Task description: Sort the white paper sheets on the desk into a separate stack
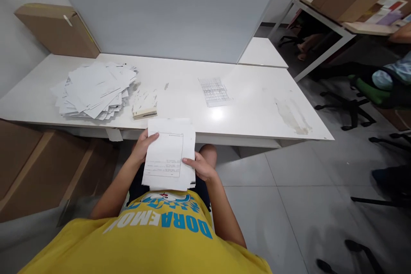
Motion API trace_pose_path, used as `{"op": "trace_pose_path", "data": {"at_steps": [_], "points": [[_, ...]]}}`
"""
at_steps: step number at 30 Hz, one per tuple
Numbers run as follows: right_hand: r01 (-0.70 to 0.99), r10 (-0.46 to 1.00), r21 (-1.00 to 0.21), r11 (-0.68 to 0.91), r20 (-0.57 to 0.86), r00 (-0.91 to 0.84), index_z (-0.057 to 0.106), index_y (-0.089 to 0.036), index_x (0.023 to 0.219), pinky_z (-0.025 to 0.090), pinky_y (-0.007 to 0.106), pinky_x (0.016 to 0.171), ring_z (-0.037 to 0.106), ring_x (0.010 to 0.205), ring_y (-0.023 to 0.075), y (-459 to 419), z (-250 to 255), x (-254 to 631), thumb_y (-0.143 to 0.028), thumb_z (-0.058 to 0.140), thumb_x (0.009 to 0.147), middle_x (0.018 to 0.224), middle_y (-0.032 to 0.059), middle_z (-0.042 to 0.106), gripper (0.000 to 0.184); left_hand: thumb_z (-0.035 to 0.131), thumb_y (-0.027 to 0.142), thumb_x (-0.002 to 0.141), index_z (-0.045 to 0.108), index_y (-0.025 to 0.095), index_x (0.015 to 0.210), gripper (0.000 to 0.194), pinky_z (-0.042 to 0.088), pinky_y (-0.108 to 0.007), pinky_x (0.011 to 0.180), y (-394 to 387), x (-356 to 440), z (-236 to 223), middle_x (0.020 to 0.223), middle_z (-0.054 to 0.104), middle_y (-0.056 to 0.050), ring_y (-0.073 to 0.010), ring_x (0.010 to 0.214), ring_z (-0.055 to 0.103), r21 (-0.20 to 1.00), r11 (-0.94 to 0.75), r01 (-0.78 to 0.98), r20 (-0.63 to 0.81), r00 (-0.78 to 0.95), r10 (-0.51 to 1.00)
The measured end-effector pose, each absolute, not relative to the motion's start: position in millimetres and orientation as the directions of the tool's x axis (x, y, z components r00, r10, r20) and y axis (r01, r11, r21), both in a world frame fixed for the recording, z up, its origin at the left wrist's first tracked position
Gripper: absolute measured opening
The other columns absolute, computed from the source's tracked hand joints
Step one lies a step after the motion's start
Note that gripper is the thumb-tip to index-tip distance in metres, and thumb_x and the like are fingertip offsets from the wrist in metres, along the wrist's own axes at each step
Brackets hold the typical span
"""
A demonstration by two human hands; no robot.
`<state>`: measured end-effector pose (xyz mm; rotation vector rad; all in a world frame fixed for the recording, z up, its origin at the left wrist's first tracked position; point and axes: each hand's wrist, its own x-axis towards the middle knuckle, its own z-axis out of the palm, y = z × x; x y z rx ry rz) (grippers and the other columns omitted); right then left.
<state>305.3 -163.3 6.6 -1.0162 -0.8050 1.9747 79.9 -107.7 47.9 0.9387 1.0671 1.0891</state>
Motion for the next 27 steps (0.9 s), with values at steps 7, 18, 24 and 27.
{"op": "trace_pose_path", "data": {"at_steps": [7,18,24,27], "points": [[-0.483,0.952,-0.861,-0.162,-0.266,0.154,0.068,-0.024,0.103,0.056,0.046,0.097,0.071,0.103,0.0273,-114,-8,286,-0.04,0.08,0.068,0.105,0.0066,0.076,0.04,0.06,0.05,0.084,0.052,0.021,0.136,0.06,0.053,-0.039,0.091,-15,54,62,0.131,0.062,-0.013,-0.0245,0.107,0.066,0.971,-0.17,0.169,0.189,-0.1,0.977],[-0.41,0.923,-0.911,0.049,-0.116,0.368,0.046,-0.022,0.139,0.041,0.043,0.113,0.06,0.124,0.0179,-52,-17,210,-0.036,0.055,0.079,0.137,0.0106,0.06,0.063,0.037,0.042,0.098,0.063,0.013,0.114,0.042,0.039,-0.046,0.093,3,18,26,0.116,0.065,-0.021,-0.036,0.112,0.055,0.305,-0.325,0.895,0.293,0.236,0.926],[-0.4,0.896,-0.916,0.025,-0.157,0.415,0.047,-0.02,0.14,0.038,0.041,0.115,0.058,0.126,0.0183,-67,-12,212,-0.035,0.056,0.081,0.14,0.0118,0.058,0.061,0.038,0.039,0.099,0.062,0.014,0.109,0.035,0.039,-0.043,0.088,4,17,27,0.11,0.065,-0.019,-0.0341,0.106,0.056,0.248,-0.3,0.921,0.302,0.221,0.927],[-0.408,0.906,-0.912,0.027,-0.151,0.396,0.05,-0.017,0.137,0.038,0.043,0.115,0.057,0.126,0.02,-66,-11,213,-0.035,0.058,0.081,0.14,0.0133,0.058,0.059,0.037,0.04,0.1,0.061,0.015,0.108,0.036,0.041,-0.042,0.085,6,16,27,0.109,0.065,-0.018,-0.0328,0.104,0.057,0.188,-0.32,0.928,0.29,0.259,0.921]]}}
